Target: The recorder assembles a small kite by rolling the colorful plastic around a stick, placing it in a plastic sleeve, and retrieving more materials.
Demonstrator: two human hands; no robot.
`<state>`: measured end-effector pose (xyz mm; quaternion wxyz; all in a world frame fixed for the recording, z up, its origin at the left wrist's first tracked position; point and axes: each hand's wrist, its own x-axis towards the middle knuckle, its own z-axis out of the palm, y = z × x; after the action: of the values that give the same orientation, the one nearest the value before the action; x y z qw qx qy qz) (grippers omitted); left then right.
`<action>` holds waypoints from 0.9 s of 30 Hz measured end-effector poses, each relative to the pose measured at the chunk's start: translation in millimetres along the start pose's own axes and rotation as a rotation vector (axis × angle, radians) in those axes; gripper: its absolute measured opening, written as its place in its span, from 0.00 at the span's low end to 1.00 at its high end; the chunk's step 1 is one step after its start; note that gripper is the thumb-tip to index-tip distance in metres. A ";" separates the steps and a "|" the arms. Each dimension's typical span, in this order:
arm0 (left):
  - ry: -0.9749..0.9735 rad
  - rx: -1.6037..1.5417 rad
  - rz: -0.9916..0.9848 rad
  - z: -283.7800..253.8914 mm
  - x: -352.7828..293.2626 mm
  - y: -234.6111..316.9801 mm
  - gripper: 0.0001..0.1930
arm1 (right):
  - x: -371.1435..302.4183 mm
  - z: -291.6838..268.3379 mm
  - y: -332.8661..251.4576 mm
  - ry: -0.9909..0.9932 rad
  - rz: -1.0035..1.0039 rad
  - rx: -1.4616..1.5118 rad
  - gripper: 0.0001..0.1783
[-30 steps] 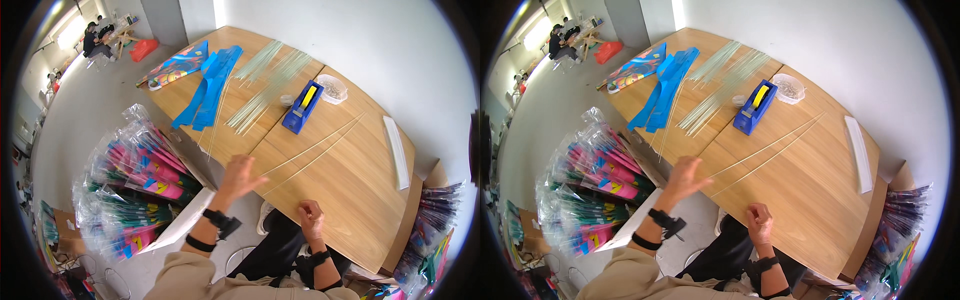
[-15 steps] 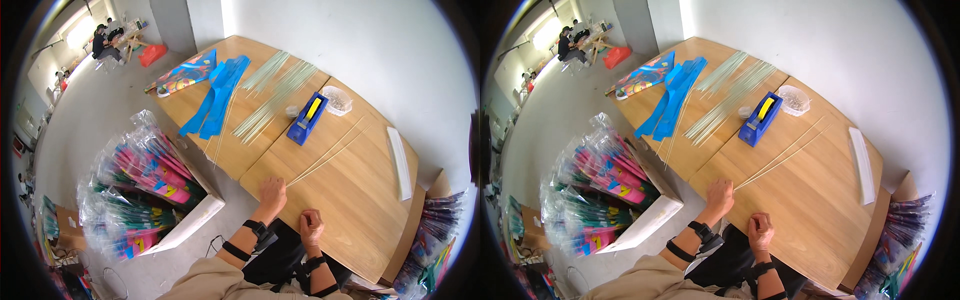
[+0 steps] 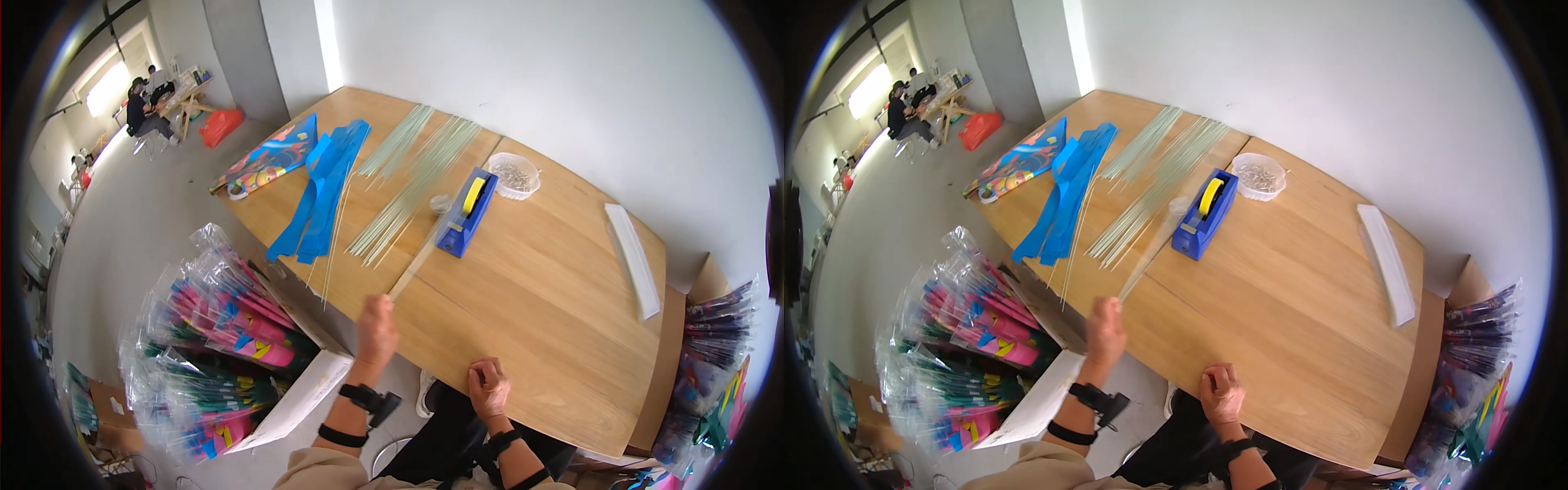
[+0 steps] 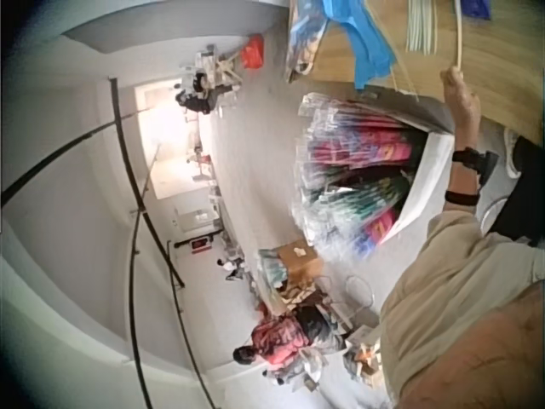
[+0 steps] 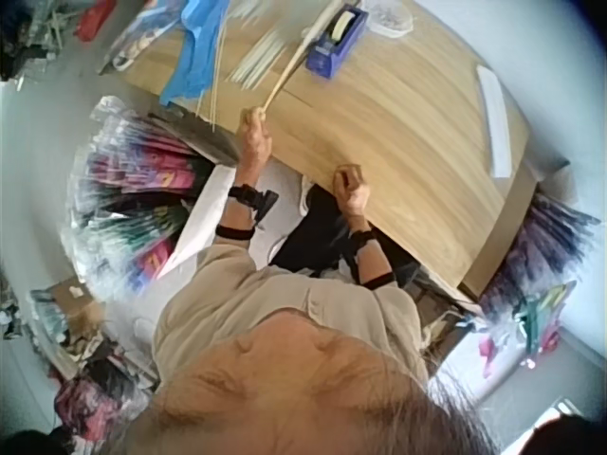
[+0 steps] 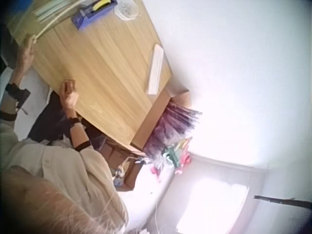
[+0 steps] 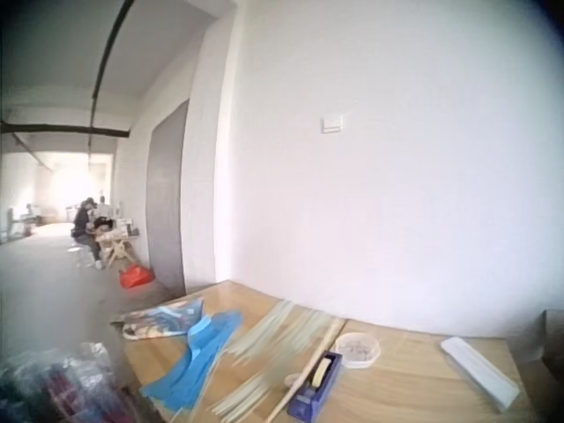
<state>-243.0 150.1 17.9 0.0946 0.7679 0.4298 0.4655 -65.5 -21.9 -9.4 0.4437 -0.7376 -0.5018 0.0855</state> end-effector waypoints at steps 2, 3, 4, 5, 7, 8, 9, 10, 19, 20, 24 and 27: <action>0.040 0.040 -0.049 -12.4 29.6 -20.3 0.11 | 2.5 -0.4 -3.5 0.004 -0.018 0.001 0.04; 0.044 0.065 -0.083 -12.7 41.8 -34.0 0.11 | 2.7 0.0 -3.8 0.011 -0.030 0.000 0.04; 0.028 0.078 -0.078 -10.5 54.5 -47.7 0.10 | 2.9 0.4 -3.5 0.020 -0.041 -0.002 0.04; 0.010 0.087 -0.074 -3.8 65.8 -62.6 0.10 | 2.4 1.1 -1.3 0.013 -0.037 -0.007 0.04; -0.030 0.110 -0.066 8.1 82.2 -86.3 0.09 | 1.7 3.0 0.5 -0.005 -0.035 -0.005 0.04; -0.058 0.111 -0.060 18.6 89.3 -93.9 0.08 | 1.8 2.6 1.1 -0.010 -0.027 -0.010 0.04; -0.086 0.113 -0.054 30.0 95.8 -99.6 0.08 | 2.1 1.8 0.3 -0.015 -0.019 -0.014 0.04; -0.110 0.120 -0.049 41.7 102.2 -104.4 0.07 | 2.6 1.0 -0.3 -0.020 -0.012 -0.017 0.04; -0.273 0.362 -0.161 113.2 150.4 -126.1 0.08 | 2.6 -0.9 1.4 -0.039 -0.011 -0.031 0.06; -0.293 0.395 -0.158 109.3 154.1 -124.2 0.09 | 2.4 -1.1 1.0 -0.037 -0.018 -0.031 0.06; -0.051 0.530 0.017 88.8 149.2 -117.7 0.09 | 3.0 -0.8 -3.4 -0.031 -0.035 -0.049 0.05; 0.097 0.285 0.004 65.3 131.4 -82.5 0.07 | 1.2 0.5 -1.6 -0.046 0.001 -0.013 0.05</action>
<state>-212.3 315.6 20.4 -0.0372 0.7510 0.4942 0.4364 -66.2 -20.5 -8.1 0.4271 -0.7385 -0.5122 0.0994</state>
